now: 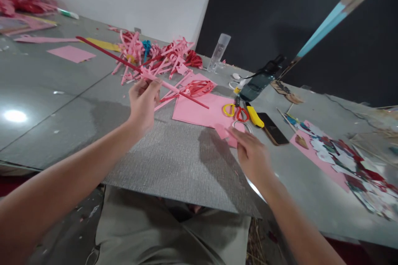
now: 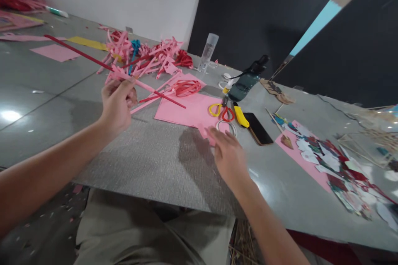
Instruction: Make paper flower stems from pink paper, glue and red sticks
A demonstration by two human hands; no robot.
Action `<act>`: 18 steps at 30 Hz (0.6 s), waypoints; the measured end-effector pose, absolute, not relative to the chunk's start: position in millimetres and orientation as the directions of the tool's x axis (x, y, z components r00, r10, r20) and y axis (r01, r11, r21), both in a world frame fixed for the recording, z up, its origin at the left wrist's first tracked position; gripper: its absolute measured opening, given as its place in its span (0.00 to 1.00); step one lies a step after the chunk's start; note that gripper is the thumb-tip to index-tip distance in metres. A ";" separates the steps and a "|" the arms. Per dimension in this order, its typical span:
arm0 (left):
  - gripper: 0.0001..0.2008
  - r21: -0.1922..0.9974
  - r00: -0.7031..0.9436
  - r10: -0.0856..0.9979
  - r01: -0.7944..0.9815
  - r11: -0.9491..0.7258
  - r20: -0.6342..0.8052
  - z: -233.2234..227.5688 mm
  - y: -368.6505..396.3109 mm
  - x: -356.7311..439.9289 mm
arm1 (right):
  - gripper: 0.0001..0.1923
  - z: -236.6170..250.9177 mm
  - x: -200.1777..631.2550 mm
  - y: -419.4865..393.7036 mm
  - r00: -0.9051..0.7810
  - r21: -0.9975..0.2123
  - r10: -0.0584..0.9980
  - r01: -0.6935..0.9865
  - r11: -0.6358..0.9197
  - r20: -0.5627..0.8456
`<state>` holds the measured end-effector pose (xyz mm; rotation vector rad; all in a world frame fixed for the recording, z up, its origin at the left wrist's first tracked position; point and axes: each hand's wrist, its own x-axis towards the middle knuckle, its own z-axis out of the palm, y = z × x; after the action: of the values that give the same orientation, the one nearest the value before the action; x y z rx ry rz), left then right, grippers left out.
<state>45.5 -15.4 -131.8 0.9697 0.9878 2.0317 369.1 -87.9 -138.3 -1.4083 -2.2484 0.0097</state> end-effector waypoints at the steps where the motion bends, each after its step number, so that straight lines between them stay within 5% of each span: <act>1: 0.23 0.839 -0.496 0.806 -0.244 -0.486 0.323 -131.7 -16.0 45.8 | 0.27 -138.3 365.3 -94.5 -0.444 -0.185 0.824 0.830 0.527 0.352; 4: 0.22 0.843 -0.491 0.809 -0.239 -0.482 0.323 -132.6 -16.9 45.8 | 0.24 -133.9 354.4 -110.4 -0.593 -0.079 0.788 0.788 0.610 0.169; 8: 0.23 0.847 -0.476 0.822 -0.253 -0.467 0.311 -134.7 -16.1 44.9 | 0.21 -124.3 351.3 -114.2 -0.621 -0.095 0.784 0.779 0.620 0.021; 18: 0.22 0.837 -0.490 0.815 -0.267 -0.478 0.309 -129.5 -17.8 47.8 | 0.19 -140.5 358.9 -105.5 -0.575 -0.169 0.808 0.790 0.589 0.128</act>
<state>47.8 -17.8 -129.5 0.9492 0.9704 2.0174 358.9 -105.5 -140.5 -1.3359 -2.6264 0.1376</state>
